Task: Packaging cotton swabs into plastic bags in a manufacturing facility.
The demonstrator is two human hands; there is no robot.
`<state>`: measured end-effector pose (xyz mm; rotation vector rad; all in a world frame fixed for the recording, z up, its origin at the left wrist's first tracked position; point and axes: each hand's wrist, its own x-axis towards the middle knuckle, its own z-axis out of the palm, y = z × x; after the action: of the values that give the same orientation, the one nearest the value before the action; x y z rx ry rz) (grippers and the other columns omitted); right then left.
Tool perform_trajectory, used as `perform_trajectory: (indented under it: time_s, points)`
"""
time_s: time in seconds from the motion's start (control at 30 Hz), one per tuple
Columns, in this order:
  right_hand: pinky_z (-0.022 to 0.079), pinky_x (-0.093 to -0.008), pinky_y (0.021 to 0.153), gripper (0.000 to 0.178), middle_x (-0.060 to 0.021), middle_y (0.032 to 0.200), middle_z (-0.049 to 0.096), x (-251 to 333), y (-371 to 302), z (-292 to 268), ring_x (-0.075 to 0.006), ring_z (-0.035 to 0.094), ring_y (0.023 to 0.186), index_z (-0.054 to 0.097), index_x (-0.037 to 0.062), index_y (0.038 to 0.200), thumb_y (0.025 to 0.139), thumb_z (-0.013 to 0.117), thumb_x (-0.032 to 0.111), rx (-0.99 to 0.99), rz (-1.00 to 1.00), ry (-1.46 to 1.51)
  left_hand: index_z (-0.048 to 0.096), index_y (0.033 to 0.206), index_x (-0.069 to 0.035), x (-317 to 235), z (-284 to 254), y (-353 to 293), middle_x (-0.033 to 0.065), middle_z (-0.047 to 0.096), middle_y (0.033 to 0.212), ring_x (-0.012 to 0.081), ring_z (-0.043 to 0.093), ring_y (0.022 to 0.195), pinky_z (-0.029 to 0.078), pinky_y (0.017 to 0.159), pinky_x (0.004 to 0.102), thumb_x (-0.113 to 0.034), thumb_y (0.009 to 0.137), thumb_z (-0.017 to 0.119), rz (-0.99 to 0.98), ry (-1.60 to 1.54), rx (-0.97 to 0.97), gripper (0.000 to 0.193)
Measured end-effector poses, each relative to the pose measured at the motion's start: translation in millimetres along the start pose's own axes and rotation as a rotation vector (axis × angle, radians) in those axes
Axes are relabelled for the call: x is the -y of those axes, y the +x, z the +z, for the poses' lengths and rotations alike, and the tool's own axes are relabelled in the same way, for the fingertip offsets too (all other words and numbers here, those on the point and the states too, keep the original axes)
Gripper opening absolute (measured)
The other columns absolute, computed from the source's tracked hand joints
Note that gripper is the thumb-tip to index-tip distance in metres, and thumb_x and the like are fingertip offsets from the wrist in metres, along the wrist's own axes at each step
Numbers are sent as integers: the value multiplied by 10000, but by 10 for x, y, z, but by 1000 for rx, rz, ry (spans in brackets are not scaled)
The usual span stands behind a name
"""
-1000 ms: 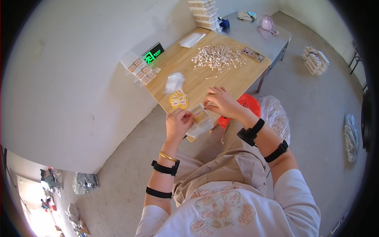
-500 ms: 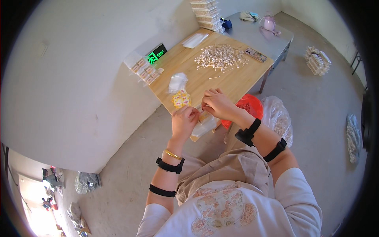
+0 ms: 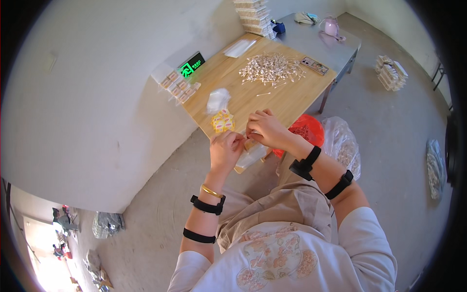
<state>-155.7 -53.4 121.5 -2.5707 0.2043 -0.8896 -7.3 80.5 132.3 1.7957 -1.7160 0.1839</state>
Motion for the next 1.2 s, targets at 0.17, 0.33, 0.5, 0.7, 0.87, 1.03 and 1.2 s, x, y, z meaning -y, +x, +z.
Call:
perform_trajectory:
  time_s: [0.17, 0.33, 0.5, 0.7, 0.87, 1.03, 1.2]
  points:
    - [359, -394, 874, 102, -4, 877, 572, -25, 10, 26, -217, 551, 959, 630, 136, 757, 724, 725, 153, -50, 28, 15, 638, 801, -117, 85, -118, -75, -2, 636, 777, 200, 607, 686, 377, 705, 341, -149, 784, 716, 47, 56, -14, 86]
    - [353, -397, 886, 99, -4, 891, 580, -113, -40, -83, -220, 549, 973, 631, 125, 770, 751, 724, 154, -25, 130, 11, 621, 821, -110, 228, -228, -206, -9, 627, 778, 161, 624, 696, 374, 714, 330, -128, 804, 703, -4, 119, 20, 86]
    - [349, -400, 911, 87, -16, 885, 579, -144, -45, -90, -226, 547, 973, 642, 118, 802, 764, 713, 148, -22, 143, 24, 616, 821, -101, 330, -282, -318, -6, 617, 784, 160, 624, 704, 377, 729, 328, -127, 814, 699, -25, 122, -1, 87]
    - [342, -414, 932, 83, -29, 900, 582, -214, -110, -100, -242, 550, 970, 647, 111, 824, 782, 705, 153, -7, 207, 58, 615, 811, -94, 425, -310, -410, 3, 600, 770, 171, 593, 716, 386, 760, 337, -147, 823, 694, -98, 73, 6, 96]
    - [416, -328, 797, 116, -55, 863, 591, -397, -254, 15, -219, 578, 849, 639, 67, 854, 824, 706, 157, 2, 276, 158, 619, 812, -74, 581, -217, -537, 11, 598, 741, 151, 571, 690, 401, 734, 308, -172, 831, 701, -187, -31, 6, 129]
    - [421, -250, 703, 164, 2, 865, 639, -541, -420, 191, -91, 560, 780, 643, 57, 852, 865, 713, 205, 75, 720, 670, 637, 834, -60, 730, -12, -703, -12, 662, 810, 65, 529, 692, 410, 642, 232, -259, 915, 667, -641, -555, 98, 217]
    - [418, -234, 713, 137, 27, 877, 639, -550, -498, 286, -66, 553, 795, 654, 87, 890, 872, 708, 211, 56, 863, 982, 640, 890, -79, 741, 103, -813, -11, 678, 844, 58, 584, 767, 425, 696, 221, -275, 949, 622, -704, -919, 86, 205]
